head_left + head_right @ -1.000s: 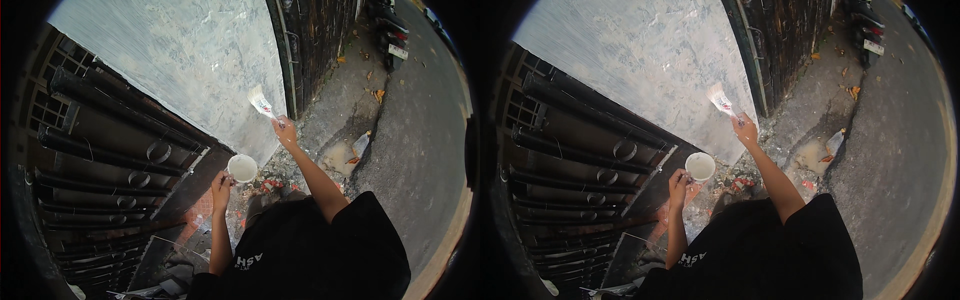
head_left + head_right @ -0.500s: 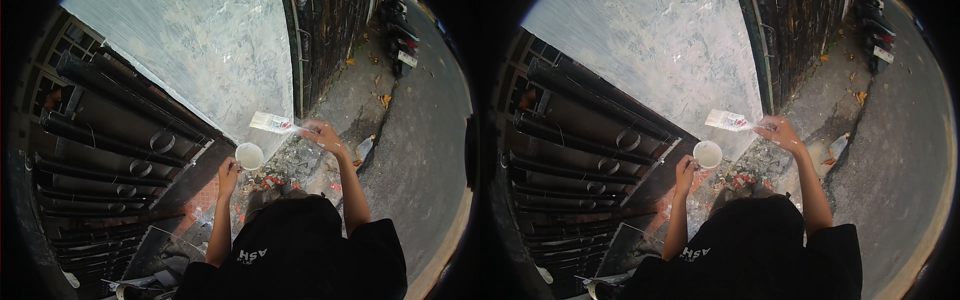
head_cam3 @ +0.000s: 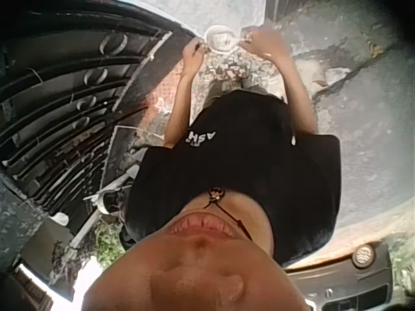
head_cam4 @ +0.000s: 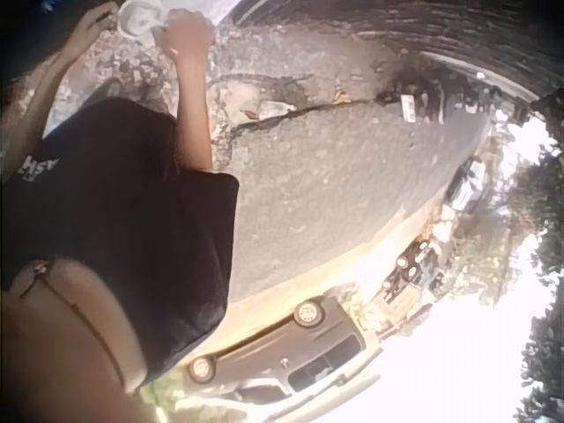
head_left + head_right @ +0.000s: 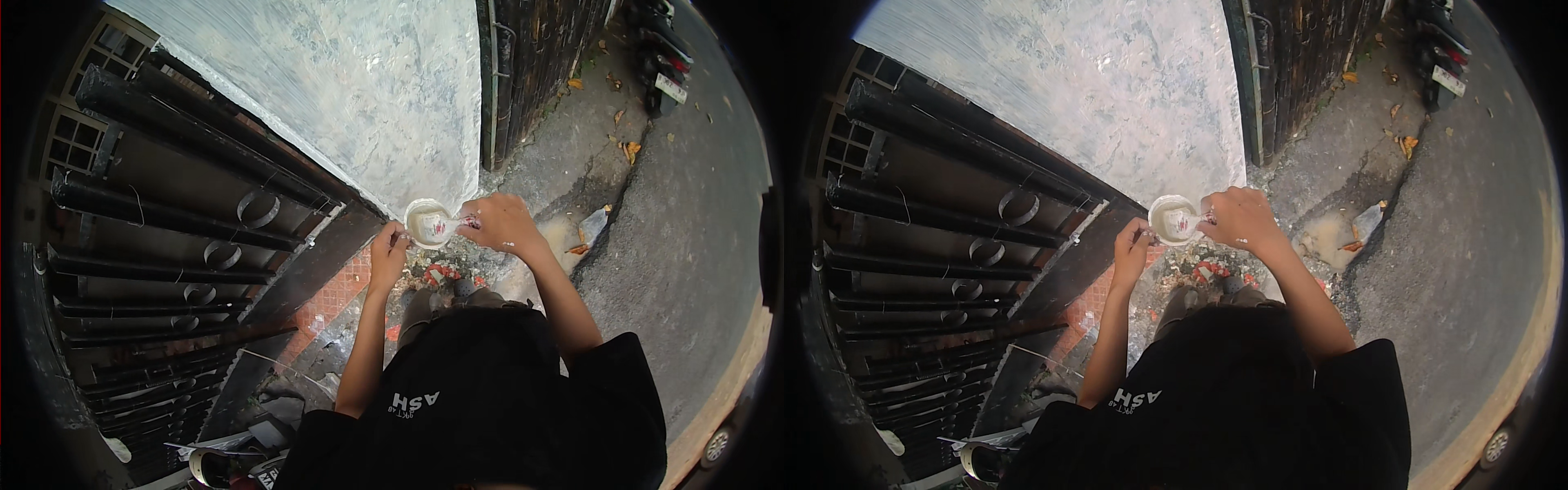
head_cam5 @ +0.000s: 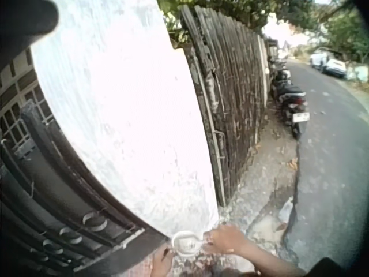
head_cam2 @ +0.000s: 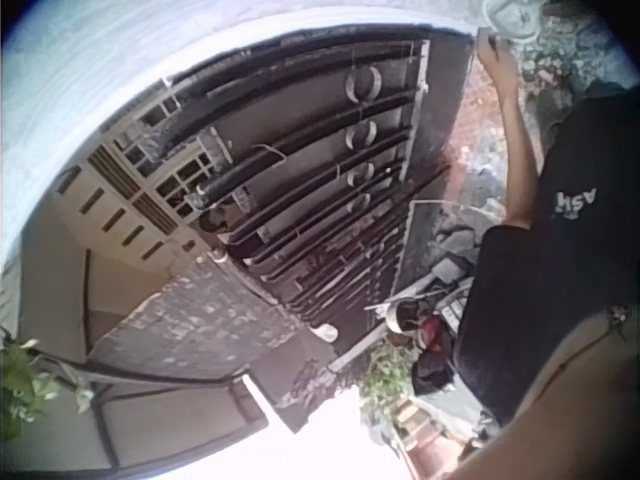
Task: The person paints a concrete wall pillar with white paint using a paint brush.
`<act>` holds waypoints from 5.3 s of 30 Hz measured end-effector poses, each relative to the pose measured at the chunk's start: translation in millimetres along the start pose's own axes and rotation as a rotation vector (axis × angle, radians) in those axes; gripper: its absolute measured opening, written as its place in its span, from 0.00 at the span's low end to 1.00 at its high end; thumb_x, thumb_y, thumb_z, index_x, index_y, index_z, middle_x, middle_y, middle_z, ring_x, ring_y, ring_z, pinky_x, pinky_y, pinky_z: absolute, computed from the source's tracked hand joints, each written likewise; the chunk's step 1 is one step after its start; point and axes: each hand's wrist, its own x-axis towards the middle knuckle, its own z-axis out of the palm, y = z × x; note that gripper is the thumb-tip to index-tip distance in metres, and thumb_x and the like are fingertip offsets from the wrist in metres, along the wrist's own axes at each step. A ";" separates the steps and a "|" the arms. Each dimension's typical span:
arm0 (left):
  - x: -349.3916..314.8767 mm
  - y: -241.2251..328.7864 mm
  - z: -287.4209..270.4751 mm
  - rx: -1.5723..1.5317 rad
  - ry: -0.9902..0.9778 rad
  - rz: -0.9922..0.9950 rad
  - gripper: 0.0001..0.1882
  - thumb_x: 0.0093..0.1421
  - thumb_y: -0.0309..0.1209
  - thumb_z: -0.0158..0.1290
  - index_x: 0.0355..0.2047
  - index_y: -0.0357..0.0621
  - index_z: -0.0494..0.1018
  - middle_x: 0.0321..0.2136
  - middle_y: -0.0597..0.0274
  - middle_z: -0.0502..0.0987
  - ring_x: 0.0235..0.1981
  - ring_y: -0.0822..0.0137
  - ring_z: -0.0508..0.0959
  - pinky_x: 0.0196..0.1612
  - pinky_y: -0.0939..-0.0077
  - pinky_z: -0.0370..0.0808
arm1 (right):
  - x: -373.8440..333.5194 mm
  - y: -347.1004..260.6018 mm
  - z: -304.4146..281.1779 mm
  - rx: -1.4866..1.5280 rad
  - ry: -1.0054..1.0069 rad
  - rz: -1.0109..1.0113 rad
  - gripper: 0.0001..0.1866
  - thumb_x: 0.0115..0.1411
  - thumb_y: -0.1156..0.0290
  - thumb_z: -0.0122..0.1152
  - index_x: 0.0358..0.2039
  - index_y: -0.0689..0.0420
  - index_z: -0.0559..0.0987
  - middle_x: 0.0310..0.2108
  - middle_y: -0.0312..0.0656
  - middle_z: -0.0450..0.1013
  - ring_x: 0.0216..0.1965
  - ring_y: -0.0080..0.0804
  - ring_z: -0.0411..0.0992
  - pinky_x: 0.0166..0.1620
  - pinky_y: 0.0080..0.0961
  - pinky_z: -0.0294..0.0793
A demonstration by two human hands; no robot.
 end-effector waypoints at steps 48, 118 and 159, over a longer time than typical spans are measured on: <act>-40.7 -10.3 -19.4 -0.216 0.130 -0.161 0.03 0.51 0.21 0.43 0.23 0.41 0.65 0.22 0.68 0.67 0.24 0.78 0.67 0.31 0.84 0.67 | 63.5 57.1 37.3 0.724 0.599 0.534 0.15 0.43 0.61 0.63 0.26 0.60 0.76 0.14 0.36 0.68 0.16 0.19 0.61 0.20 0.20 0.60; -51.9 -4.4 -28.4 -0.191 0.122 -0.179 0.03 0.52 0.20 0.43 0.23 0.38 0.65 0.20 0.67 0.66 0.23 0.77 0.68 0.30 0.83 0.66 | 79.7 139.7 84.3 0.179 0.491 0.946 0.17 0.41 0.54 0.62 0.24 0.54 0.76 0.25 0.44 0.73 0.30 0.42 0.72 0.33 0.32 0.69; -87.1 -33.3 -53.7 -0.250 0.310 -0.196 0.03 0.51 0.20 0.41 0.22 0.38 0.65 0.21 0.66 0.67 0.24 0.76 0.68 0.29 0.83 0.67 | 39.6 46.4 60.8 1.184 0.404 0.391 0.10 0.51 0.64 0.58 0.27 0.58 0.75 0.12 0.27 0.62 0.14 0.10 0.53 0.16 0.12 0.49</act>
